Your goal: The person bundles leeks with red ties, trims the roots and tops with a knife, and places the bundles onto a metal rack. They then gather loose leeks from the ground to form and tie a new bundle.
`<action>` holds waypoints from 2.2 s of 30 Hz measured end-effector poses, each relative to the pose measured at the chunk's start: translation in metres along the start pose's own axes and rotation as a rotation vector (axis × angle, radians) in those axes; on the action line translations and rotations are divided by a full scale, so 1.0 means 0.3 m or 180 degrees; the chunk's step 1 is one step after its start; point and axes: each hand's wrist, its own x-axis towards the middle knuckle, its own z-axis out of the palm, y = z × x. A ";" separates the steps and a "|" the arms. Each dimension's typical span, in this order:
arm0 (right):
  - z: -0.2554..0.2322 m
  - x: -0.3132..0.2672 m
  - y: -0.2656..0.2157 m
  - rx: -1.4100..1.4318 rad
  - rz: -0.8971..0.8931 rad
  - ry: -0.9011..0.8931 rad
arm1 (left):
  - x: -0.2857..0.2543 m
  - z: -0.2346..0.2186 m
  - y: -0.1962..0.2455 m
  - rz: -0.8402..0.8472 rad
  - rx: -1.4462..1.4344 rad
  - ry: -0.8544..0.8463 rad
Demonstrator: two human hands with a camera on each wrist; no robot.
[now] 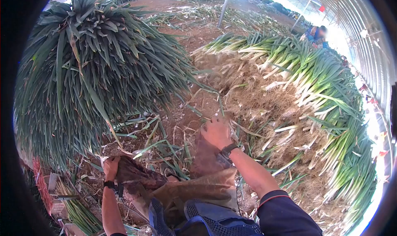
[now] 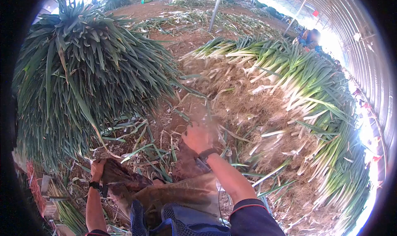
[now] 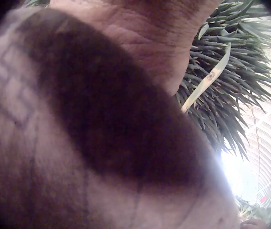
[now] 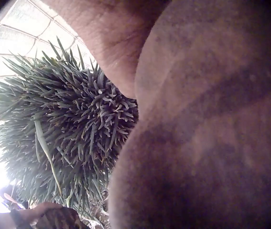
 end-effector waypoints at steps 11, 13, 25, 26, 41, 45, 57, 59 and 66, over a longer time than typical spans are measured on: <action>-0.020 -0.001 0.005 0.0030 -0.0004 -0.0089 | 0.039 0.026 -0.057 0.0011 0.0165 -0.0050; -0.036 -0.001 0.001 0.0172 0.0113 -0.0400 | 0.106 0.080 -0.150 0.0036 -0.0003 -0.0037; 0.007 0.011 -0.001 0.0175 0.0223 -0.0374 | 0.053 0.002 -0.063 0.0235 -0.0104 -0.0274; 0.005 0.013 -0.004 0.0188 0.0200 -0.0376 | 0.049 0.001 -0.069 0.0246 -0.0171 -0.0241; 0.009 0.019 -0.005 0.0132 0.0261 -0.0517 | 0.040 0.002 -0.053 0.0129 -0.0050 -0.0203; 0.007 0.021 -0.003 0.0175 0.0273 -0.0593 | 0.035 -0.003 -0.048 0.0217 -0.0122 -0.0250; -0.015 0.020 -0.011 0.0135 0.0259 -0.0595 | 0.047 0.006 -0.054 0.0050 0.0039 -0.0261; -0.008 0.020 -0.008 0.0142 0.0262 -0.0577 | 0.044 0.004 -0.048 0.0060 0.0067 -0.0251; 0.005 0.019 -0.005 0.0065 0.0189 -0.0443 | 0.045 0.002 -0.047 0.0125 -0.0042 -0.0257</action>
